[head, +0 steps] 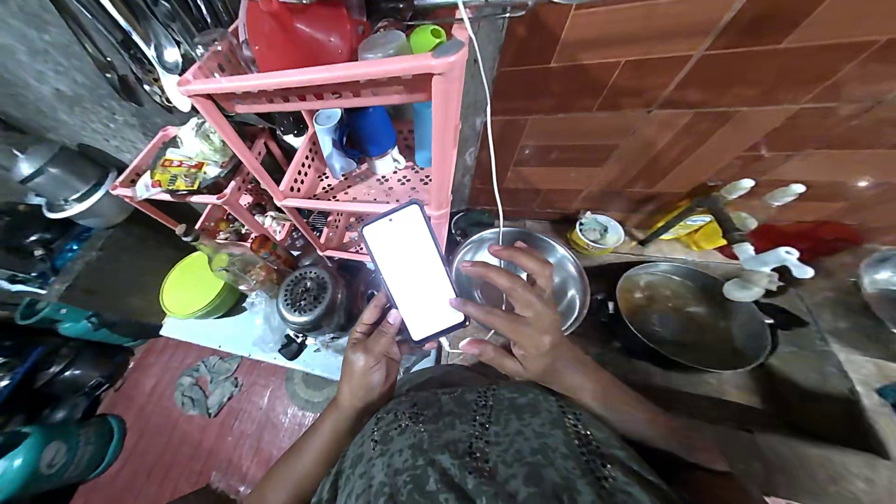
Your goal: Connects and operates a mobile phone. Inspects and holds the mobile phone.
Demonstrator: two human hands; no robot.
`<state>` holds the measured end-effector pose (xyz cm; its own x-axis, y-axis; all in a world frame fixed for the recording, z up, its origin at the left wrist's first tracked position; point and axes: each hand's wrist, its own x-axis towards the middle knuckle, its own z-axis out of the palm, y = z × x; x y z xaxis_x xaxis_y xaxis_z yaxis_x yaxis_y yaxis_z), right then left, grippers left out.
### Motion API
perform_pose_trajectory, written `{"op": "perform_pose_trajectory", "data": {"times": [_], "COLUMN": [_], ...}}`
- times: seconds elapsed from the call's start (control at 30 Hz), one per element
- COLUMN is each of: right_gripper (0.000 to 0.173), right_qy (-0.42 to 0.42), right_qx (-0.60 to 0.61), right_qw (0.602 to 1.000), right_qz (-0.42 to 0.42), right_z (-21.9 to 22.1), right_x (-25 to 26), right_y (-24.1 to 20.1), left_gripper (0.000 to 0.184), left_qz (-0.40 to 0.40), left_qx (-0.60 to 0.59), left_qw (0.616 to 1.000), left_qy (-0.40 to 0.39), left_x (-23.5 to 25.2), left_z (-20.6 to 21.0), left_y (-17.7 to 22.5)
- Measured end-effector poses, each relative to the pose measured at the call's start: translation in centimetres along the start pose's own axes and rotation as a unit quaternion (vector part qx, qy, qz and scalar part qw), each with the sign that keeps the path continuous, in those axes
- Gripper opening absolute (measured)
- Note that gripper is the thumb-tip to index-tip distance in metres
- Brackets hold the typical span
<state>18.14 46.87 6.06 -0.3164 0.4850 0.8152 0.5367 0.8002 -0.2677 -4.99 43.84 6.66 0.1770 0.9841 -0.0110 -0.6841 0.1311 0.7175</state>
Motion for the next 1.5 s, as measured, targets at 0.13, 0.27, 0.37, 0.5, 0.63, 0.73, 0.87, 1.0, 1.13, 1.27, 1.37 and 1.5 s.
{"op": "perform_pose_trajectory", "data": {"times": [0.13,0.27,0.37,0.5,0.63,0.73,0.87,1.0,1.13,1.27,1.37,1.5], "right_gripper": [0.052,0.055,0.058,0.055,0.050,0.051,0.051,0.051,0.050,0.051,0.053,0.054], "right_qy": [-0.011,-0.062,-0.105,-0.067,-0.035,-0.043,-0.027,-0.011,-0.001,-0.002,-0.013,-0.018], "right_qx": [0.008,0.028,0.020,0.043,0.052,0.041,0.037,0.030,0.026,0.017,0.009,0.005], "right_qw": [1.000,0.997,0.994,0.996,0.997,0.997,0.998,0.999,0.999,0.999,1.000,1.000], "right_qz": [-0.003,-0.032,-0.038,-0.043,-0.049,-0.048,-0.047,-0.043,-0.040,-0.033,-0.022,-0.012], "right_z": [0.2,0.8,1.3,1.2,0.6,0.7,0.5,0.1,0.1,0.2,0.2,-0.1], "right_x": [0.2,0.6,0.9,0.7,0.3,0.1,0.1,0.1,0.1,-0.1,-0.2,-0.3], "right_y": [-0.2,-0.9,-1.3,-0.9,-0.4,-0.1,0.0,0.1,0.3,0.4,0.5,0.6], "left_gripper": [0.038,0.036,0.037,0.038,0.038,0.038,0.038,0.037,0.037,0.038,0.039,0.039], "left_qz": [0.001,-0.003,-0.009,-0.001,0.003,0.001,0.000,-0.004,-0.004,-0.010,-0.015,-0.020], "left_qx": [0.001,0.011,0.012,0.011,0.015,0.011,0.006,0.002,0.000,-0.004,-0.003,0.006], "left_qw": [1.000,1.000,1.000,1.000,1.000,1.000,1.000,1.000,1.000,0.999,1.000,0.999], "left_qy": [-0.003,-0.008,-0.006,-0.014,-0.012,-0.013,-0.021,-0.023,-0.026,-0.031,-0.027,-0.033], "left_x": [0.0,0.0,0.0,0.0,0.0,0.1,0.4,0.6,0.8,1.1,1.2,1.5], "left_z": [0.0,0.3,0.6,0.2,0.0,0.0,0.1,0.1,0.2,0.2,0.4,0.5], "left_y": [0.0,-0.1,-0.1,0.0,0.1,0.1,0.0,0.0,0.0,-0.2,-0.3,-0.5]}}
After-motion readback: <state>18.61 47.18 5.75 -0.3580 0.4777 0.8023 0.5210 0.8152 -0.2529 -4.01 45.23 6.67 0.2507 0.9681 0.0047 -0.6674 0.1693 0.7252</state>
